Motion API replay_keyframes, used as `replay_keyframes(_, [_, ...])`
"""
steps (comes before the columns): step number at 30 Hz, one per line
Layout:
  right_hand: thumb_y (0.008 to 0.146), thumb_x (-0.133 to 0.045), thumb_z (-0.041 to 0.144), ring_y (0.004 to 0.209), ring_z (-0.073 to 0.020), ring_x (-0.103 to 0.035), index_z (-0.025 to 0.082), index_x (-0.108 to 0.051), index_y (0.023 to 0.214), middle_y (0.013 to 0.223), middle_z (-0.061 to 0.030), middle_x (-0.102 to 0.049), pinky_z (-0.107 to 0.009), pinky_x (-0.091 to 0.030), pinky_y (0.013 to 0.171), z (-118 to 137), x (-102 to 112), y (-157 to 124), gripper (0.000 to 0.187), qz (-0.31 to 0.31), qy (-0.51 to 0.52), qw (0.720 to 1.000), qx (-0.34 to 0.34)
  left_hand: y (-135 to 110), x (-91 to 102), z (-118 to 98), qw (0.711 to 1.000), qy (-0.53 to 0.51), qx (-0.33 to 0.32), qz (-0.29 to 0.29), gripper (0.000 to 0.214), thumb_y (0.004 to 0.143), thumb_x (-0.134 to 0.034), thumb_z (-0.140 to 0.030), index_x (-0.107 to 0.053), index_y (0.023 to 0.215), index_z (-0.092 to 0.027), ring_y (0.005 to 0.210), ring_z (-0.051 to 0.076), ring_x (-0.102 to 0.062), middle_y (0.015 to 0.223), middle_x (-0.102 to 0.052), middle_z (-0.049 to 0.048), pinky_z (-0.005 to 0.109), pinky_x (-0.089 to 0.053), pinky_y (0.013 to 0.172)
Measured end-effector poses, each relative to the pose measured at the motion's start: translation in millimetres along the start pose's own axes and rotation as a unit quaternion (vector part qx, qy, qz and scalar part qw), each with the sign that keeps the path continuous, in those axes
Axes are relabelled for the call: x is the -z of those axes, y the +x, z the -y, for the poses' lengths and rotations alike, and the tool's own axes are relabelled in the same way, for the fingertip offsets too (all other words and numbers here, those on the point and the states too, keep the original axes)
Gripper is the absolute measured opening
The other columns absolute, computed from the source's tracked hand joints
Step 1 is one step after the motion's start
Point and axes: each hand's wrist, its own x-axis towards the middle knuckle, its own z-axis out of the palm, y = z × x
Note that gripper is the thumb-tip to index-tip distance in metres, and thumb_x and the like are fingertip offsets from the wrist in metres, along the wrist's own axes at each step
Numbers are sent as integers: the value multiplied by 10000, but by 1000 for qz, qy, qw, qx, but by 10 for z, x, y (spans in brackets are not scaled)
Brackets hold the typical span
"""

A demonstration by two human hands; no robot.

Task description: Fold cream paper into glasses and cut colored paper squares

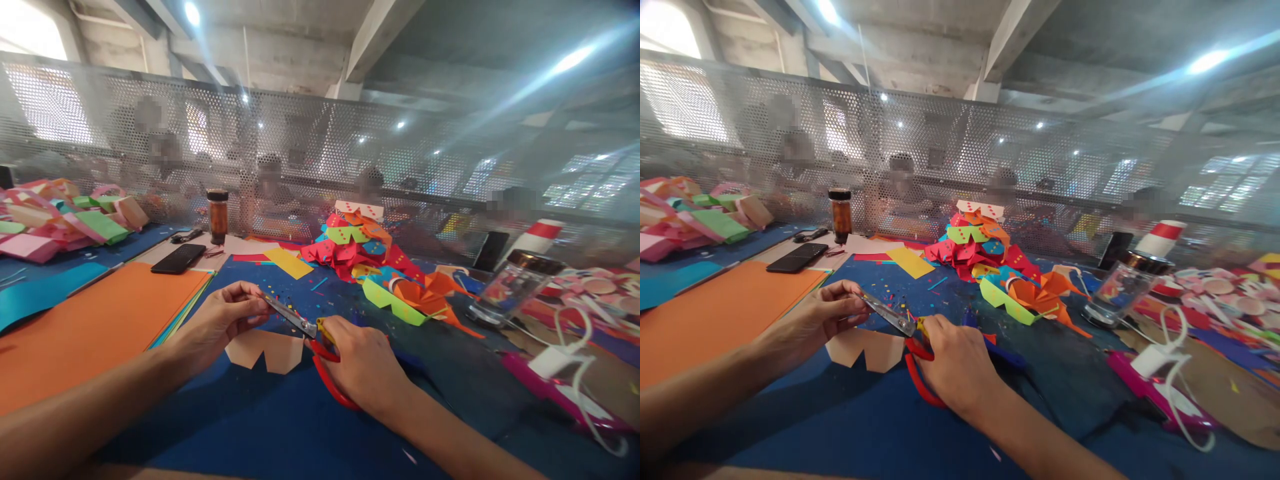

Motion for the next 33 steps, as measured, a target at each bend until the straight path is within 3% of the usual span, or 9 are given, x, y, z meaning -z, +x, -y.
replay_keyframes(13, [836, -563, 347, 571, -186, -594, 200, -533, 747, 701, -13, -646, -299, -194, 521, -13, -2, 8, 174, 8, 12, 1000, -9, -8, 12, 1, 1000, 16, 1, 14, 226, 672, -836, -181, -628, 758, -173, 708, 86, -672, 767, -725, -20, 164, -520, 690])
replay_keyframes(33, [867, -545, 418, 572, -166, -578, 216, -508, 692, 602, 9, -579, -277, -295, 532, -51, 61, 71, 270, -3, 80, 995, -51, 94, 118, -23, 1000, 25, 5, 4, 226, 684, -819, -231, -665, 825, -143, 842, 168, -721, 858, -760, 69, 232, -560, 809])
